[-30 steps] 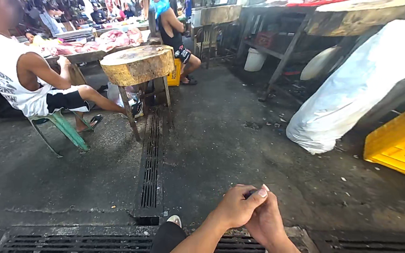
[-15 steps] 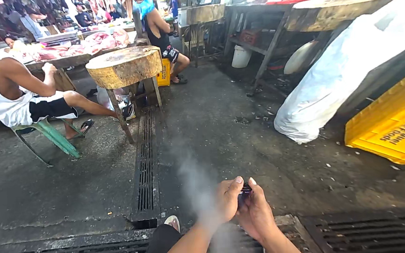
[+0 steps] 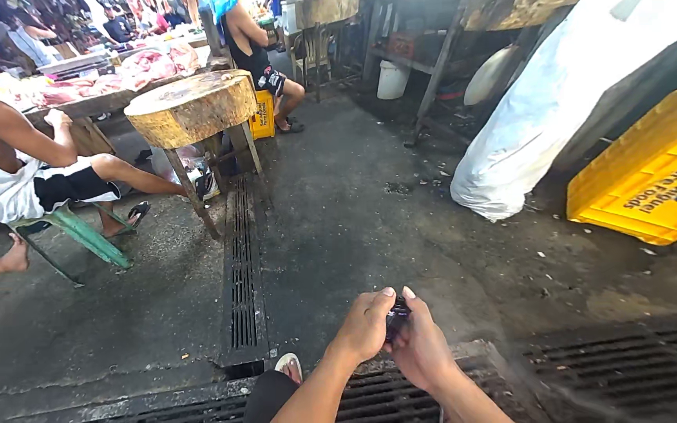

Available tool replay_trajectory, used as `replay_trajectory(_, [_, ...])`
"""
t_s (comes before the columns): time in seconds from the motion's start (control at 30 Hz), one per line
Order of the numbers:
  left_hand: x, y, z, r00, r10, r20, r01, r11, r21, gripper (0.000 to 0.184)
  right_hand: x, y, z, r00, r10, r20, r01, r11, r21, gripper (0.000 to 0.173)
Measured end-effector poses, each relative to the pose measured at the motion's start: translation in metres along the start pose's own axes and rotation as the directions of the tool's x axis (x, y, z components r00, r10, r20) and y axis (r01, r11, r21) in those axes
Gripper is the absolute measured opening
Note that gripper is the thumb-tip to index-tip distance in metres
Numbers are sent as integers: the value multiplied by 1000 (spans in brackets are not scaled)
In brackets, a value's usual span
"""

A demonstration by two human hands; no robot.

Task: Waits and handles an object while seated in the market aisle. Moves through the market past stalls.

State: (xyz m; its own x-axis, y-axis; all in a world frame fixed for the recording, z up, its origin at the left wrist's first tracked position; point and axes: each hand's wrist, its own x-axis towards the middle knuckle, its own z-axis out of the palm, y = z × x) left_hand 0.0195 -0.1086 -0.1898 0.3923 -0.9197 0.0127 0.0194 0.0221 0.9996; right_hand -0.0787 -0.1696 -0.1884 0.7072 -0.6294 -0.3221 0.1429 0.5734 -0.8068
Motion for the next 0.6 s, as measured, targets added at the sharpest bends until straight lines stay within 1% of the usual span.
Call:
replay_trajectory(0.1, [0,5,0,998,-61,14,61,998,13,59,0,1,1,1000,4,-20,-4,1000,13,64])
replay_trajectory(0.2, [1,4,1,995,-94,28,93,995,36,59,3,6,-1,999,6,-47,-6,1000,13,62])
replay_trajectory(0.43, [4,4,1,997,-67,32,66,996,56,60,7,9,-6,999,-45,-23,45,999,9,64])
replay_trajectory(0.6, [4,4,2,998,-53,24,51,997,59,60,7,8,-5,998,-35,-46,36,999,15,64])
